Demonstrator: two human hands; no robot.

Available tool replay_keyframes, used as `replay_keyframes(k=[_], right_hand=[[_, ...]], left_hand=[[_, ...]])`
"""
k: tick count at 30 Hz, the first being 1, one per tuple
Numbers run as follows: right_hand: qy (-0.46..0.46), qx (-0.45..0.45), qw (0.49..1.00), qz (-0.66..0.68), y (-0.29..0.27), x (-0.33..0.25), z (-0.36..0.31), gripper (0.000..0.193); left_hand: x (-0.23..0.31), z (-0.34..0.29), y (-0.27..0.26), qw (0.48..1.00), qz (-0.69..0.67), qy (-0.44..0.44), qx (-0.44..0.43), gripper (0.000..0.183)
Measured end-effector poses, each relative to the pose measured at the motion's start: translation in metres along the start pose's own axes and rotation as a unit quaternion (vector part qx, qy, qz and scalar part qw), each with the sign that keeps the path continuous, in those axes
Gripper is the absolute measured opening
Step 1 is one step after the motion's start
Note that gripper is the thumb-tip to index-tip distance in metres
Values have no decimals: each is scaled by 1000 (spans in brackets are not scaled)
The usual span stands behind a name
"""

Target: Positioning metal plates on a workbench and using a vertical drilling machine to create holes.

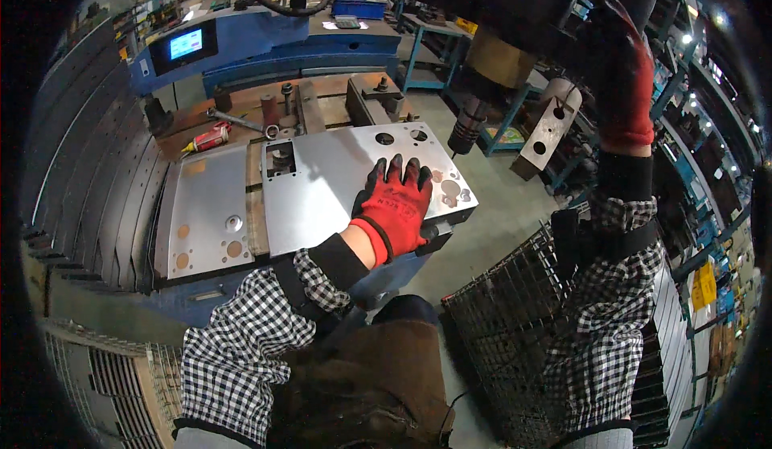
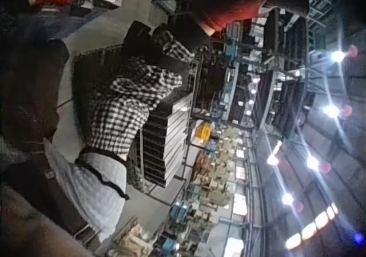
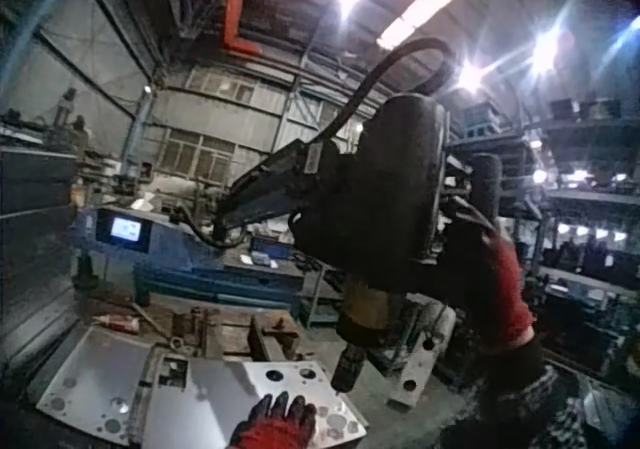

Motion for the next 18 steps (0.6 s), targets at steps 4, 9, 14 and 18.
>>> replay_keyframes(k=[4, 9, 14, 18], right_hand=[[-132, -16, 955, -265, -19, 15, -2, 41], [-1, -26, 996, 85, -31, 38, -1, 39], [48, 71, 996, 11, -16, 34, -4, 32], [34, 5, 999, 35, 1, 26, -29, 29]], left_hand=[[-2, -1, -1, 1000, -6, -2, 19, 102], [-2, 1, 4, 1000, -1, -5, 16, 103], [-1, 3, -4, 1000, 16, -5, -3, 103], [-1, 1, -2, 999, -12, -1, 32, 104]])
Point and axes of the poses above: each hand's wrist, its own z-axis towards the middle knuckle, its own y-axis out of the palm, x = y × z, the point moved 1 cm from there along z, towards the middle knuckle, and after that the axes turned 7 degrees about x, right-handed, at the moved point
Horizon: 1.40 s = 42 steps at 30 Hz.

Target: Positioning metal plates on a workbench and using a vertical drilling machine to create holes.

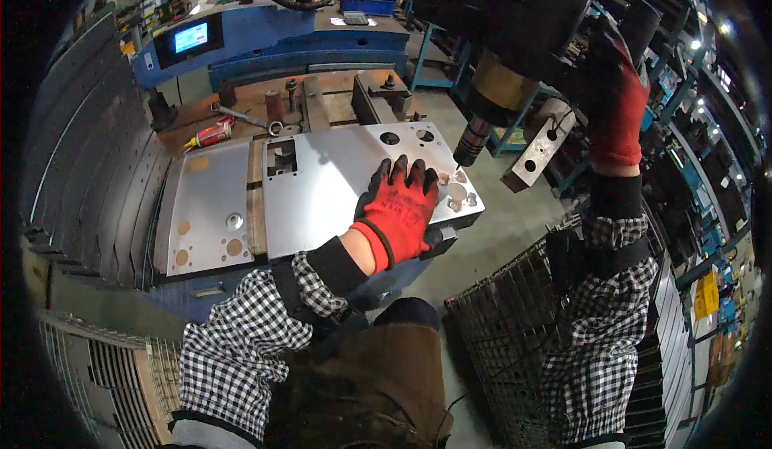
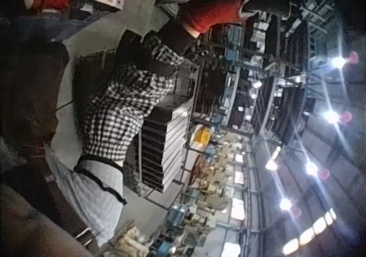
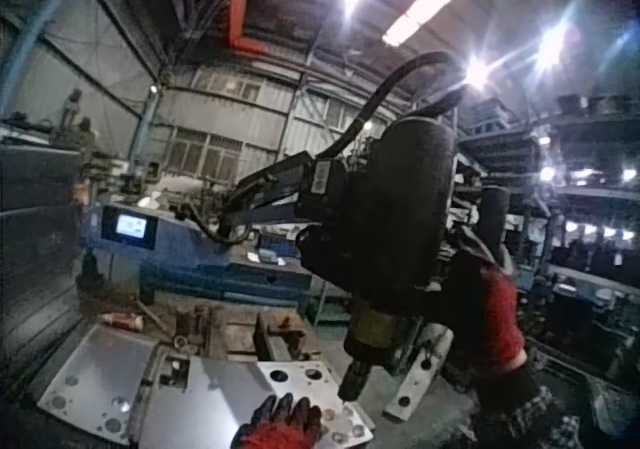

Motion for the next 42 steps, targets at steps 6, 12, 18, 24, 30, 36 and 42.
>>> replay_keyframes(k=[6, 12, 18, 24, 30, 36, 42], right_hand=[[-30, 38, 998, -40, 0, 3, -7, 34], [-63, 11, 998, 2, -16, 19, 6, 38], [-43, 70, 996, -31, 6, 9, -5, 38], [-64, 41, 997, -3, 2, 11, -3, 38], [-29, 45, 998, -30, 3, 8, -5, 39], [-50, 20, 997, 46, -14, 32, 6, 44], [-67, 22, 991, -112, -9, 18, 10, 42]], left_hand=[[3, 4, 1, 1000, 5, -7, -8, 103], [3, 6, 2, 1000, 13, -5, -29, 107], [2, 6, 4, 999, 25, -7, -38, 107], [1, 5, 10, 1000, 15, -3, -17, 107], [3, 6, 5, 1000, 20, 3, -23, 107], [-2, 2, 5, 999, 39, 1, -32, 107], [2, 6, 6, 1000, 18, 5, -6, 102]])
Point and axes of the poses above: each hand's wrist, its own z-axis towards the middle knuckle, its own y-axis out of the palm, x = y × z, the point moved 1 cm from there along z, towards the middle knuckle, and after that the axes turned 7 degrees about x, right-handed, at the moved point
